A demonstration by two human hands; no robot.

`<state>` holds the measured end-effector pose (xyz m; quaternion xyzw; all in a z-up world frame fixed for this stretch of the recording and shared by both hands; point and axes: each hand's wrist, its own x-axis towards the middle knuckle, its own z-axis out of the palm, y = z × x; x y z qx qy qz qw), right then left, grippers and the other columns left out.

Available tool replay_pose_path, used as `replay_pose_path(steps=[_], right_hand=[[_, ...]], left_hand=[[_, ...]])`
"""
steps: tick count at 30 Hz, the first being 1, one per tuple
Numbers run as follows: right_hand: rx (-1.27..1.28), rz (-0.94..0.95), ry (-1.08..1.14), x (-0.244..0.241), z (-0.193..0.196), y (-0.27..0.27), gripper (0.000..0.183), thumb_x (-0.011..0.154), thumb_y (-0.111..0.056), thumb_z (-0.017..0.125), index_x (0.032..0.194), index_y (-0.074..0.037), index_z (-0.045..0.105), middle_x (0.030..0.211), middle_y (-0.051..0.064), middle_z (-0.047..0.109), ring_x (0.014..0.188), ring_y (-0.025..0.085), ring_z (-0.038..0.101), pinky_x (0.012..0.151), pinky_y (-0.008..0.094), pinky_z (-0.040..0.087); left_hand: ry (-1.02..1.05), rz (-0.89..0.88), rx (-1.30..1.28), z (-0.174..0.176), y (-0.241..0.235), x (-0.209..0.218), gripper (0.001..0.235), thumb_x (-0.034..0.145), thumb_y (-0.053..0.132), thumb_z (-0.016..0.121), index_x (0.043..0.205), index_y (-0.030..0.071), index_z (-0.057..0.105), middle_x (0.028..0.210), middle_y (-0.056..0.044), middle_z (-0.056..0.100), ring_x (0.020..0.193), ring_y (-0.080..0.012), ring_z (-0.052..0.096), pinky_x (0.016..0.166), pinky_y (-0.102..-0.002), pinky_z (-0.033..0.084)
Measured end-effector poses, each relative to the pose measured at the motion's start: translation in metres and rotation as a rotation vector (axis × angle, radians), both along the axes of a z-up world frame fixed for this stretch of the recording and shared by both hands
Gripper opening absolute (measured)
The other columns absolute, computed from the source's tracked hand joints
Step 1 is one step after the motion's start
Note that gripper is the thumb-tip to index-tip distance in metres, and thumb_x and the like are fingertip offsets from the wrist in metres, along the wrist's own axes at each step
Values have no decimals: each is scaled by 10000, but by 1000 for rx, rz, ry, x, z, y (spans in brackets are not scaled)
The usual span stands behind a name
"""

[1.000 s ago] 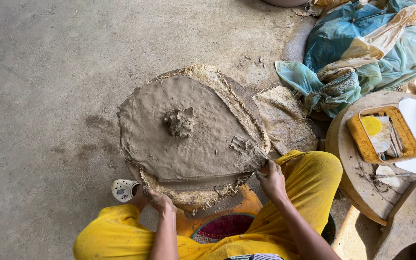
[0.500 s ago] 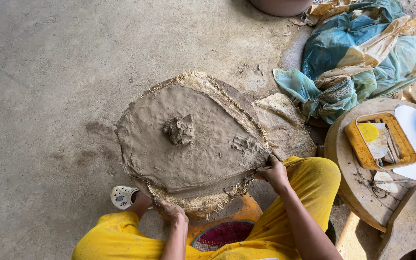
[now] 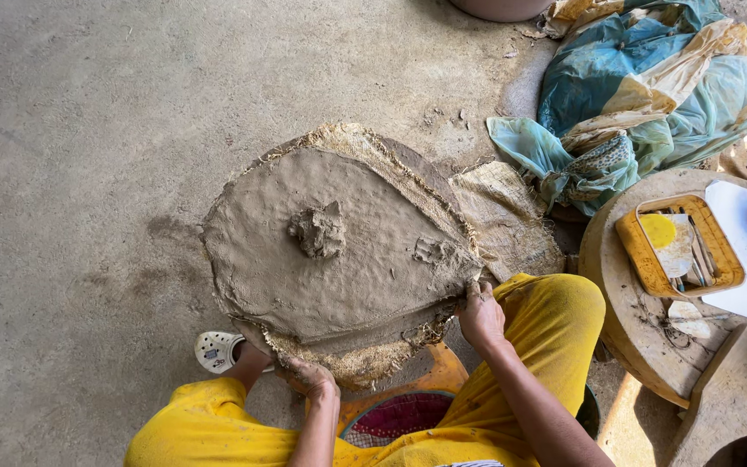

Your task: The person kneads and shapes a large piece of clay on a surface by hand.

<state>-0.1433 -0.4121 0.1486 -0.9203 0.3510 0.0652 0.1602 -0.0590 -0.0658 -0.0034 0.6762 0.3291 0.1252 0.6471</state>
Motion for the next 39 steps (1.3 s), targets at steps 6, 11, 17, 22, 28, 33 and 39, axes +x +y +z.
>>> replay_pose_path(steps=[6, 11, 17, 22, 28, 33, 39], right_hand=[[-100, 94, -89, -4, -4, 13, 495, 890, -92, 560, 1377, -9, 521, 1505, 348, 425, 1115, 487, 638, 944, 551, 533], [-87, 140, -4, -5, 18, 32, 382, 906, -96, 512, 1276, -53, 597, 1451, 296, 483, 1053, 465, 673, 893, 568, 549], [-113, 214, 6, 0, 31, 52, 336, 889, -104, 533, 1202, -40, 637, 1484, 291, 443, 1020, 455, 683, 863, 565, 555], [-71, 259, 105, 4, 23, 54, 343, 962, -87, 489, 1268, -20, 627, 1435, 251, 491, 1037, 418, 699, 897, 556, 557], [-70, 281, 147, 8, 7, 81, 407, 954, 0, 417, 1344, 19, 532, 1326, 235, 517, 631, 181, 631, 467, 330, 582], [-127, 817, 161, 6, -3, 186, 349, 1140, -280, 423, 1217, 26, 574, 847, 163, 710, 529, 177, 483, 425, 351, 419], [989, 350, -241, 5, 89, 135, 233, 980, -161, 552, 1050, -6, 712, 1096, 148, 724, 998, 214, 727, 909, 336, 622]], left_hand=[[14, 9, -5, -8, -7, -9, 773, 1080, 588, 209, 1657, 103, 40, 1741, -123, 50, 1604, -285, 125, 1319, -424, 107], [15, 7, -17, -12, -13, -8, 765, 1082, 584, 205, 1658, 107, 45, 1743, -116, 55, 1608, -278, 124, 1321, -419, 103], [16, -6, -20, -14, -12, -9, 756, 1085, 580, 199, 1660, 111, 52, 1746, -107, 62, 1612, -268, 123, 1323, -412, 100], [20, -4, -29, -16, -8, -12, 748, 1088, 576, 195, 1661, 115, 58, 1748, -100, 67, 1616, -261, 122, 1325, -406, 96], [21, 3, -36, -20, -4, -18, 740, 1091, 572, 189, 1662, 119, 64, 1750, -91, 74, 1620, -252, 121, 1328, -399, 92], [3, 7, -36, -15, -3, -11, 732, 1094, 568, 184, 1663, 122, 70, 1752, -84, 79, 1624, -244, 120, 1329, -393, 89], [-32, -10, -4, -9, 11, 4, 724, 1097, 564, 179, 1665, 127, 77, 1755, -75, 86, 1628, -235, 119, 1332, -386, 85]])
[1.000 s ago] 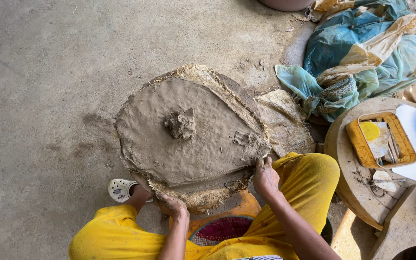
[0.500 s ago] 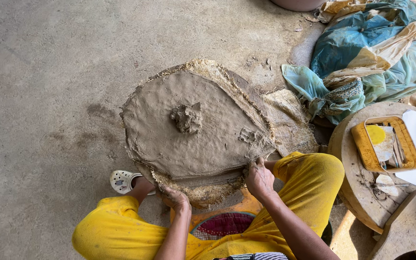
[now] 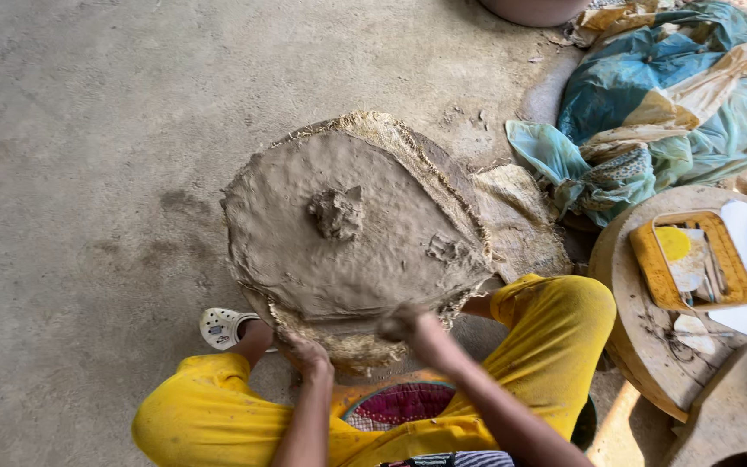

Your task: The person kneads and shapes a large piece of clay on a surface by hand.

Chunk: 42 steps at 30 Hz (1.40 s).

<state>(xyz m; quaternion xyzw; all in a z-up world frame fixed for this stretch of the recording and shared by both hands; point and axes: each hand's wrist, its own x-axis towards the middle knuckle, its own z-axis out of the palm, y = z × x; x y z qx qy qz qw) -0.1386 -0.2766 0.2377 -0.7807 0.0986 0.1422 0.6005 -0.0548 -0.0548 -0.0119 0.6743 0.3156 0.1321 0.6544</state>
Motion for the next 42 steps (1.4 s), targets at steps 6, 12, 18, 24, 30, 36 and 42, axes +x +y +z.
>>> replay_pose_path(steps=[6, 12, 18, 24, 30, 36, 42], right_hand=[[70, -547, 28, -56, 43, -137, 260, 927, -103, 693, 1161, 10, 686, 1102, 175, 698, 892, 295, 706, 806, 422, 610], [-565, -395, 34, -44, 8, -155, 340, 960, -130, 679, 1298, -160, 705, 1130, 151, 760, 868, 327, 731, 748, 426, 580], [-974, -72, -251, 4, -23, -131, 372, 870, -67, 630, 1231, -121, 706, 1390, 136, 614, 944, 368, 711, 761, 486, 585], [-1145, 166, 62, 42, -71, -134, 434, 948, -40, 531, 1347, -130, 677, 1180, 171, 728, 957, 324, 752, 833, 461, 602], [-1090, 92, -175, 3, -57, -105, 422, 828, 11, 554, 1210, -72, 711, 1413, 109, 604, 890, 368, 730, 737, 470, 598], [-1038, 132, -118, -31, -26, -81, 409, 879, 23, 577, 1246, -106, 703, 1342, 82, 623, 767, 282, 716, 652, 408, 600], [-835, 340, -13, -76, -28, -95, 147, 908, -183, 740, 1049, -150, 764, 1232, 20, 691, 881, 180, 729, 721, 319, 624]], left_hand=[[-85, -49, 36, 15, 35, 37, 716, 1100, 559, 173, 1666, 131, 84, 1757, -66, 93, 1632, -226, 118, 1334, -379, 81], [-453, -300, 92, 22, 63, 65, 708, 1103, 555, 168, 1667, 135, 90, 1760, -57, 99, 1637, -217, 117, 1336, -372, 77], [-522, -445, -33, 11, 77, 52, 636, 1081, 394, 327, 1632, 118, 168, 1677, -109, 296, 1547, -254, 290, 1290, -374, 200], [-13, -333, -28, 17, 80, 61, 592, 1050, 343, 481, 1560, 74, 347, 1542, -158, 484, 1380, -290, 490, 1153, -376, 388], [200, -365, 207, 3, 87, 65, 570, 1069, 309, 539, 1559, 61, 386, 1523, -190, 501, 1333, -324, 519, 1095, -396, 427], [-17, -257, -103, 7, 77, 62, 549, 1026, 301, 571, 1504, 58, 452, 1477, -155, 577, 1317, -282, 557, 1146, -378, 406], [196, -306, -63, 25, 85, 61, 543, 1019, 330, 498, 1518, 117, 482, 1465, -140, 597, 1294, -283, 594, 1120, -396, 457]])
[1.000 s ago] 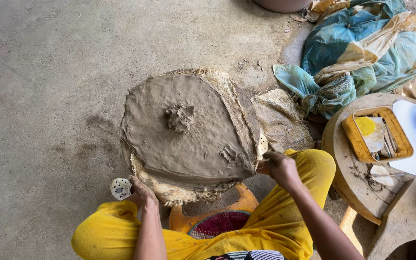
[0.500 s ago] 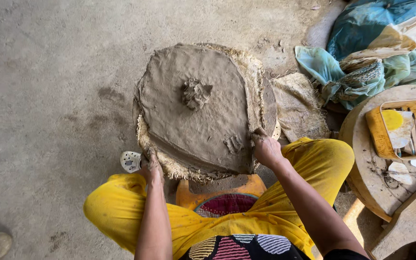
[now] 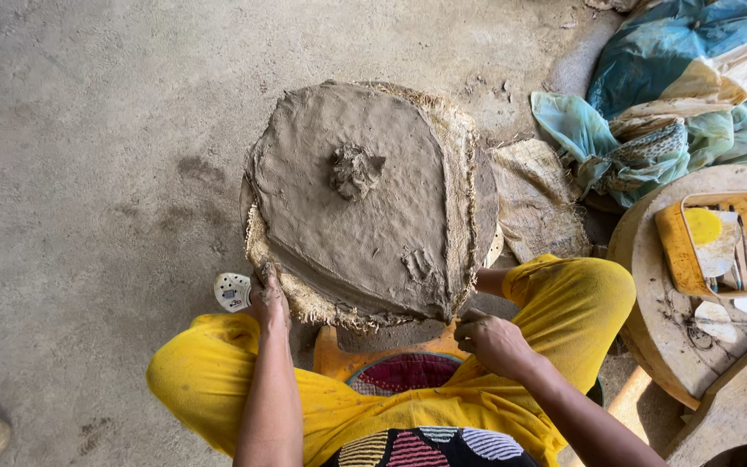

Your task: The person kneads and shapes a large piece of clay on a surface by hand.

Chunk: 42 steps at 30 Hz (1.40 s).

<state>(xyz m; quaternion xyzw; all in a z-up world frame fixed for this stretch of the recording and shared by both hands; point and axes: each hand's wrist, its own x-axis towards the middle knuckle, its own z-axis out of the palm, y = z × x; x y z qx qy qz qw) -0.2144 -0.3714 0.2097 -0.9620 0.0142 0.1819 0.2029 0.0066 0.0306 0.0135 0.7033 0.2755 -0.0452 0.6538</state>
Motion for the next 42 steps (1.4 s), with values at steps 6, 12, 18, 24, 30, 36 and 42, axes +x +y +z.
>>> replay_pose_path(steps=[6, 12, 18, 24, 30, 36, 42], right_hand=[[269, -278, -372, 13, 36, -40, 175, 718, -104, 845, 845, -48, 738, 1231, 90, 673, 997, 209, 697, 826, 317, 634], [381, -469, -95, 18, 39, -11, 296, 961, -128, 709, 1254, -160, 730, 1184, 130, 770, 911, 280, 709, 782, 405, 615], [42, 183, -606, 13, 29, 51, 578, 681, -402, 884, 1115, -69, 697, 1113, 142, 640, 964, 303, 626, 785, 461, 548], [-40, 289, -709, 35, 6, 57, 507, 716, -320, 824, 1108, -34, 675, 1164, 173, 630, 1043, 353, 607, 847, 496, 479], [-395, 249, -655, 78, -33, 48, 444, 802, -113, 728, 1238, -71, 658, 1271, 181, 634, 1101, 279, 608, 857, 425, 490], [-49, 24, -890, 175, -10, 43, 91, 1022, -135, 752, 1088, -74, 750, 1094, 109, 703, 834, 168, 620, 589, 301, 519], [715, -410, -731, 226, 112, 58, 187, 1057, -112, 642, 1205, -150, 750, 1122, 62, 753, 889, 87, 676, 736, 247, 623]], left_hand=[[492, -310, -65, 28, 20, 22, 989, 892, 841, 232, 1659, 221, 172, 1730, -144, 83, 1592, -383, 82, 1227, -717, 118], [171, 11, -262, 123, 12, -13, 1099, 794, 899, 205, 1649, 238, 4, 1742, -92, -18, 1594, -352, -7, 1198, -751, 73], [-5, -84, -130, 40, -23, -23, 995, 874, 788, 293, 1653, 208, 74, 1714, -128, 89, 1556, -356, 158, 1226, -612, 173], [-133, -71, 3, -24, -14, -8, 847, 982, 595, 467, 1644, 160, 166, 1664, -189, 278, 1474, -362, 382, 1209, -439, 331], [-123, -35, -21, -22, -20, -2, 800, 974, 467, 478, 1646, 171, 160, 1666, -176, 279, 1480, -336, 378, 1209, -415, 336], [-177, -41, -43, -25, -20, 1, 807, 936, 367, 485, 1649, 190, 149, 1670, -164, 269, 1488, -316, 363, 1205, -395, 337], [-224, -47, -103, -23, -17, 1, 833, 899, 267, 492, 1652, 209, 139, 1674, -151, 259, 1497, -297, 347, 1200, -376, 339]])
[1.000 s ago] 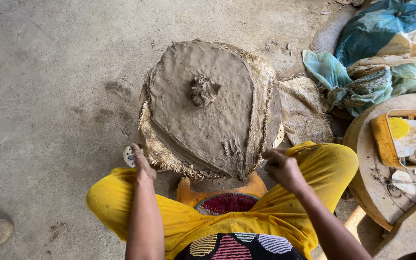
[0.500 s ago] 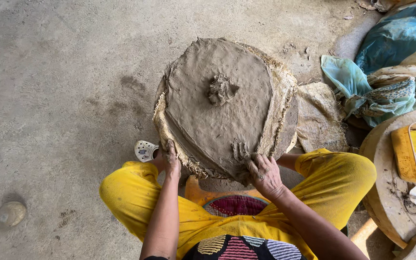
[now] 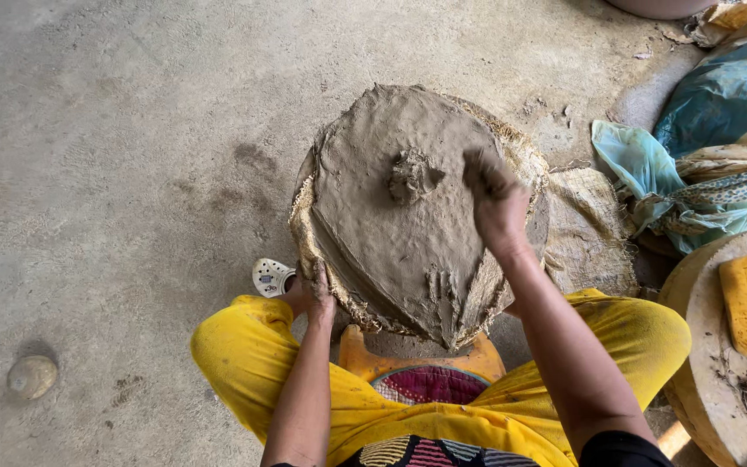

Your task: The person kneads and shapes a large piece of clay on a surface by hand.

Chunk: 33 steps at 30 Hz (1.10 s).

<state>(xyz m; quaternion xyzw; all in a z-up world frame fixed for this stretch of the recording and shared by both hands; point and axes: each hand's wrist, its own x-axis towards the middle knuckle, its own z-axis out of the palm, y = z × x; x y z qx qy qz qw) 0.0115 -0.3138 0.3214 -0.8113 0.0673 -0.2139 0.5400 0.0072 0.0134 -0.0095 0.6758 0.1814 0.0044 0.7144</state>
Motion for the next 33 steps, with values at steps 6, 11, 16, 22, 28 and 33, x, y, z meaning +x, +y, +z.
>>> replay_pose_path(steps=[6, 11, 16, 22, 28, 33], right_hand=[[264, 222, -712, 47, 25, 36, 357, 1137, 90, 477, 1391, -119, 617, 1479, 115, 499, 1347, 191, 503, 1172, 340, 508], [457, 576, 267, 70, -50, 50, 702, 972, 36, 442, 1599, -276, 394, 1644, -11, 367, 1520, 171, 339, 1181, 357, 363], [539, 349, 363, 61, -34, -21, 587, 1015, 9, 569, 1556, -218, 552, 1357, 356, 539, 960, 210, 590, 877, 401, 623], [-704, 137, 293, -46, -92, -23, 250, 948, -105, 691, 1193, -85, 739, 1329, 118, 679, 1105, 216, 661, 874, 356, 605], [-1289, 371, 247, -110, -136, 13, 331, 867, -8, 635, 1172, -83, 739, 1200, 91, 706, 1073, 199, 643, 920, 353, 593], [-927, 211, 247, -132, -151, -3, 191, 1030, -144, 585, 1179, -94, 694, 1108, 36, 724, 883, 139, 676, 771, 327, 599]], left_hand=[[-68, -32, -84, 4, 1, -3, 878, 862, 167, 499, 1655, 229, 128, 1678, -139, 249, 1506, -278, 332, 1196, -356, 340], [-178, -90, -155, 4, -2, -8, 926, 830, 84, 505, 1657, 245, 119, 1681, -128, 240, 1513, -262, 319, 1192, -340, 341], [-25, 3, -137, 2, 2, 1, 875, 895, 223, 563, 1657, 253, 133, 1675, -140, 273, 1497, -284, 356, 1161, -363, 379], [50, 42, -58, -6, 1, 6, 848, 911, 205, 532, 1659, 247, 135, 1679, -142, 266, 1497, -286, 359, 1140, -359, 393], [44, 42, -32, -9, 7, 4, 821, 927, 187, 500, 1661, 241, 138, 1683, -143, 260, 1497, -288, 361, 1120, -355, 406], [26, 36, -46, -5, 4, 10, 799, 940, 172, 474, 1664, 236, 140, 1687, -145, 254, 1497, -289, 363, 1102, -352, 418]])
